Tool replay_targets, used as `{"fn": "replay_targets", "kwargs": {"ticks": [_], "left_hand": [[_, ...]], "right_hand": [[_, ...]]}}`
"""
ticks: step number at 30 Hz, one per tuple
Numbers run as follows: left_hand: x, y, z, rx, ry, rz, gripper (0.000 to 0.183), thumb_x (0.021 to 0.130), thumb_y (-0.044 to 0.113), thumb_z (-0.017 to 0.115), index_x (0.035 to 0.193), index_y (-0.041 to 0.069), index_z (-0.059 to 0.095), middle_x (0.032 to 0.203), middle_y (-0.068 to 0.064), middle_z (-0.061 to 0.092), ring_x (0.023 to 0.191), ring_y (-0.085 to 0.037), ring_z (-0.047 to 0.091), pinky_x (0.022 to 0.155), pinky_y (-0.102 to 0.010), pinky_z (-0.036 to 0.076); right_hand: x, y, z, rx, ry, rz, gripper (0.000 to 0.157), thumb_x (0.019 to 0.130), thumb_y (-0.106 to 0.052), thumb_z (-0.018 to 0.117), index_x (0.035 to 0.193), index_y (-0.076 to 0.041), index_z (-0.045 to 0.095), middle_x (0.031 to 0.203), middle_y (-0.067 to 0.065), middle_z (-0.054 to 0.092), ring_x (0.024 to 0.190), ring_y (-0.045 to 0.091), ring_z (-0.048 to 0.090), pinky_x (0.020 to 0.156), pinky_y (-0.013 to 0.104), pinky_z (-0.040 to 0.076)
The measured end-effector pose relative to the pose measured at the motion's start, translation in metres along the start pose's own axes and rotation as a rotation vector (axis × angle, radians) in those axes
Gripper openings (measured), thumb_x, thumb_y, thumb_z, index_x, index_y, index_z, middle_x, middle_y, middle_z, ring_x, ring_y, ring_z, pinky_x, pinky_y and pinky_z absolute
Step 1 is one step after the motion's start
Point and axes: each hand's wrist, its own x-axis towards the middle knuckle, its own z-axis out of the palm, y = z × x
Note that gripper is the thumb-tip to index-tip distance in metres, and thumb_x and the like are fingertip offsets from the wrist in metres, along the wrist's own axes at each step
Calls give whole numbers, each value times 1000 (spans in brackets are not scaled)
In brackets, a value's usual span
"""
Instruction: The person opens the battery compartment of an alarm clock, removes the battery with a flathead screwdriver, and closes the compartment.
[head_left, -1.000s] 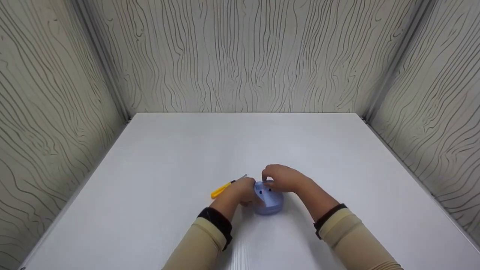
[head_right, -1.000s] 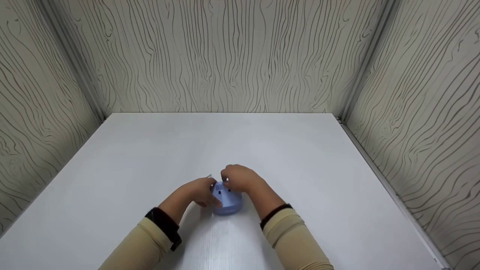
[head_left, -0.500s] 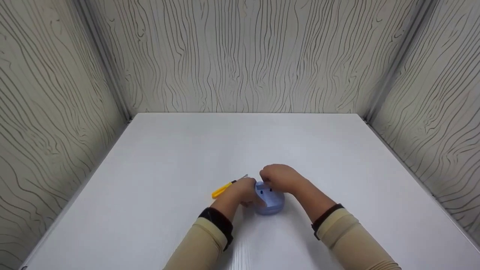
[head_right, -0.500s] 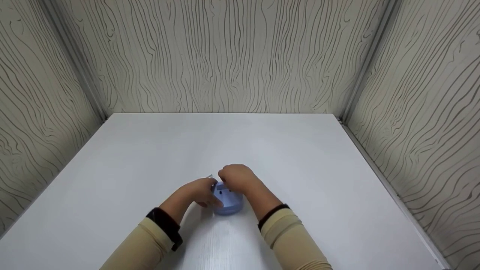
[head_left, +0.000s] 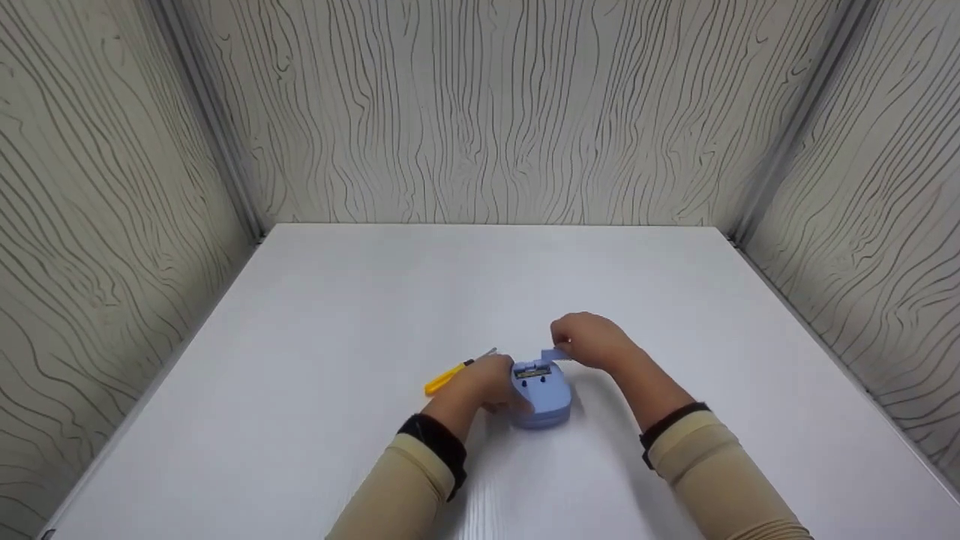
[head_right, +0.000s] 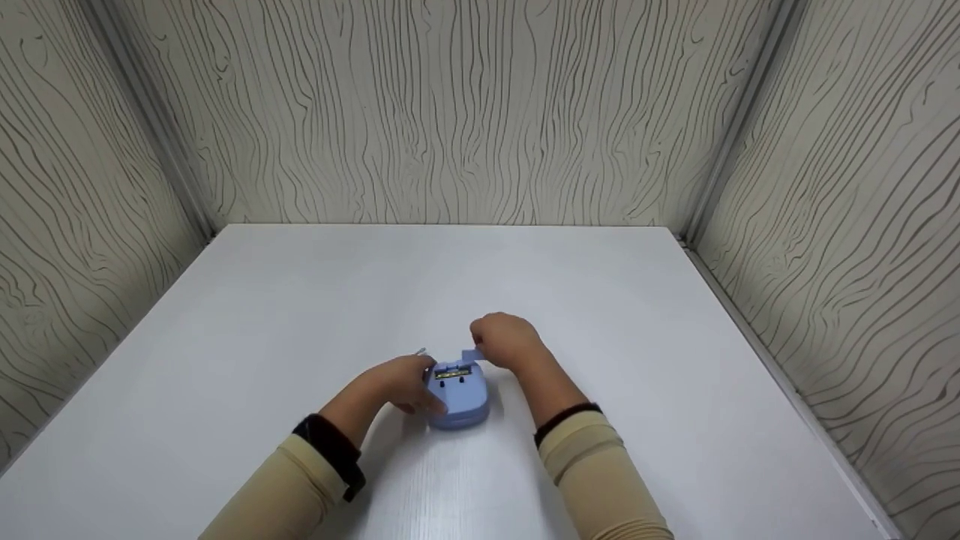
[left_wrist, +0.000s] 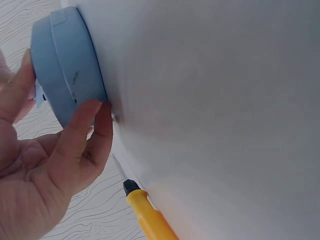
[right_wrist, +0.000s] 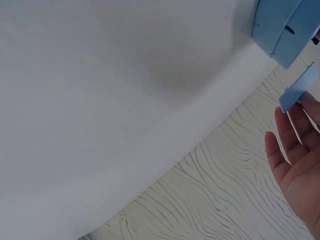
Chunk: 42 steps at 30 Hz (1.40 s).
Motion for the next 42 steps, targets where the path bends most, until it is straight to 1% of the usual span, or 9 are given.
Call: {"fn": "replay_targets", "kwargs": {"ticks": [3, 9, 15, 19, 22, 28, 34, 39, 42], "left_hand": [[0, 0, 0, 7, 3, -5, 84, 58, 27, 87, 130, 9, 49, 98, -6, 57, 80, -24, 54, 66, -34, 48], [1, 0, 0, 39, 2, 17, 85, 59, 27, 86, 132, 9, 46, 99, -7, 57, 78, -23, 55, 64, -32, 48], [1, -1, 1, 55, 9, 34, 86, 60, 28, 85, 133, 8, 46, 99, -7, 57, 76, -22, 55, 62, -31, 47], [1, -1, 1, 57, 12, 31, 86, 59, 28, 86, 132, 8, 46, 99, -6, 57, 77, -22, 54, 62, -31, 47], [1, 0, 2, 42, 10, 22, 84, 59, 27, 85, 131, 8, 47, 98, -7, 57, 77, -23, 55, 62, -32, 47], [2, -1, 4, 35, 15, 18, 79, 60, 26, 85, 128, 8, 49, 95, -5, 57, 74, -22, 56, 60, -31, 49], [2, -1, 4, 22, 16, 10, 82, 59, 25, 86, 129, 8, 49, 96, -6, 58, 74, -22, 56, 61, -32, 49], [2, -1, 2, 23, 11, 5, 83, 59, 26, 86, 130, 8, 47, 99, -7, 58, 74, -23, 56, 60, -32, 49], [1, -2, 2, 23, 11, 2, 82, 59, 27, 86, 129, 8, 49, 97, -6, 58, 75, -23, 56, 60, -32, 48]], "right_hand": [[-3, 12, -1, 27, -15, 56, 8, 85, -9, 59, 80, -15, 63, 73, -4, 57, 69, 15, 51, 64, 32, 45], [-9, 36, -1, 39, -49, 163, 10, 84, -6, 57, 80, -12, 64, 73, 0, 58, 69, 18, 51, 67, 35, 46], [-14, 55, 6, 12, -123, 232, 10, 81, -3, 57, 76, -8, 64, 70, 2, 58, 67, 19, 51, 62, 34, 46], [-16, 62, 11, -27, -163, 247, 9, 80, -3, 58, 76, -8, 63, 70, 3, 57, 66, 20, 51, 63, 35, 47], [-18, 65, 15, -70, -154, 228, 9, 80, -2, 57, 73, -7, 62, 70, 3, 57, 65, 20, 51, 63, 37, 47], [-21, 68, 20, -105, -130, 200, 12, 78, 0, 55, 69, -6, 59, 67, 3, 55, 62, 20, 49, 62, 37, 47], [-20, 68, 20, -106, -159, 224, 11, 80, -2, 55, 70, -7, 58, 67, 4, 53, 63, 21, 48, 62, 37, 46], [-17, 65, 14, -97, -171, 275, 8, 84, -11, 57, 77, -7, 59, 70, 5, 54, 66, 22, 49, 64, 38, 46], [-14, 58, 9, -28, -175, 285, 12, 87, -19, 60, 87, -7, 61, 78, 5, 58, 71, 21, 52, 68, 40, 47]]}}
